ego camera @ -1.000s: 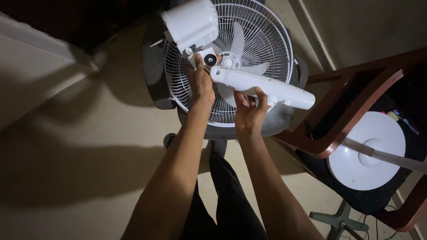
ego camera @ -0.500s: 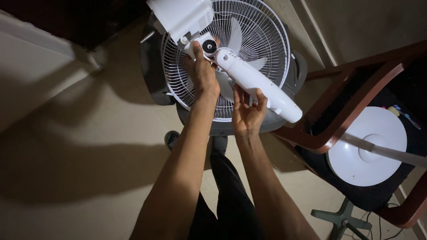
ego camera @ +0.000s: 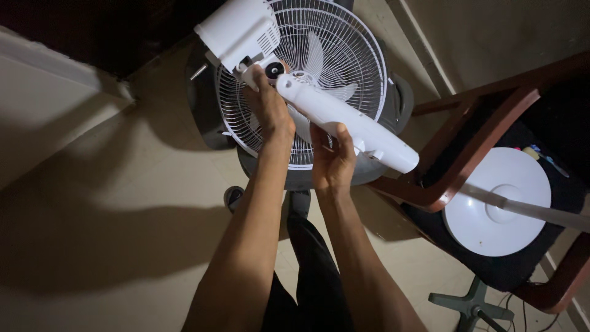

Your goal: The person disassembles a white pedestal fan by removing the front grille and motor housing. They then use a screwdriver to loosen a screw on the fan's motor assembly while holding the unit upright.

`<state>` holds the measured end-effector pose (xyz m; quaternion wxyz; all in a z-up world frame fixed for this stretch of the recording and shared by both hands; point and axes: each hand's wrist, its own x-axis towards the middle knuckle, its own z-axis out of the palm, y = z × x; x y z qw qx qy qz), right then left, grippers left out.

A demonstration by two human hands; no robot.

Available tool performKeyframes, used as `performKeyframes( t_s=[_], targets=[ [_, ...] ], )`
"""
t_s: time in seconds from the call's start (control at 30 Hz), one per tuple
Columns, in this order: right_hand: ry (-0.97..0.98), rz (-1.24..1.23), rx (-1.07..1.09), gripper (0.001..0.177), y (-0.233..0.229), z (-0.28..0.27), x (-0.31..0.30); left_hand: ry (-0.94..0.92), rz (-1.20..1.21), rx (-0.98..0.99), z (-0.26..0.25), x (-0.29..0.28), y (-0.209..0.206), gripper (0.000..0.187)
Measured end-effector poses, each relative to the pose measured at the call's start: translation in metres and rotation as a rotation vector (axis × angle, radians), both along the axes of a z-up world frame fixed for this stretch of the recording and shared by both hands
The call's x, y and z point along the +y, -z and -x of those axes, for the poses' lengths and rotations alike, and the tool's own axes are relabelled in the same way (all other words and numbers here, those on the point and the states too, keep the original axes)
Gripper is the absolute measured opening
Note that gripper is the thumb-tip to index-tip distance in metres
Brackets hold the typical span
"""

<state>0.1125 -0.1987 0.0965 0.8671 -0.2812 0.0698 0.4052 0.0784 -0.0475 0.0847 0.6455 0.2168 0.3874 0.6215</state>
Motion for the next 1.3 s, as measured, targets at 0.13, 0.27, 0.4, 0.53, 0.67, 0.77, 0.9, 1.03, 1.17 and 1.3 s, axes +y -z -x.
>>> performKeyframes(
  t_s=[0.13,0.27,0.4,0.53,0.67,0.77,0.9,1.03,1.17,1.3],
  targets=[
    [-0.115,-0.125,-0.050,0.057,-0.026,0.006,-0.008,0.027,0.098,-0.122,-0.004,0.005,-0.026,0.051],
    [-0.286,-0.320,0.038,0.077,-0.059,0.001,-0.037,0.021,0.154,-0.119,-0.007,0.010,-0.061,0.049],
    [-0.451,-0.412,-0.055,0.099,-0.077,-0.012,-0.052,0.057,0.033,-0.131,-0.004,0.015,-0.085,0.053],
    [-0.324,-0.273,-0.042,0.094,-0.075,-0.021,-0.053,0.036,-0.034,-0.121,-0.006,0.020,-0.099,0.052],
    [-0.241,-0.177,-0.005,0.090,-0.074,-0.036,-0.058,0.028,-0.104,-0.104,-0.004,0.013,-0.118,0.048],
    [-0.273,-0.118,-0.059,0.083,-0.077,-0.053,-0.060,0.055,-0.170,-0.082,-0.003,0.015,-0.137,0.049],
    [-0.405,-0.066,-0.226,0.078,-0.087,-0.074,-0.068,0.090,-0.198,-0.042,0.004,0.016,-0.159,0.054],
    [-0.521,-0.257,-0.185,0.090,-0.101,-0.093,-0.077,0.083,-0.235,-0.039,0.000,0.028,-0.183,0.057],
    [-0.680,-0.172,-0.221,0.093,-0.119,-0.102,-0.088,0.078,-0.251,0.007,0.002,0.037,-0.201,0.059],
    [-0.812,0.144,-0.580,0.091,-0.148,-0.097,-0.079,0.111,-0.270,0.042,0.006,0.037,-0.212,0.058]
  ],
)
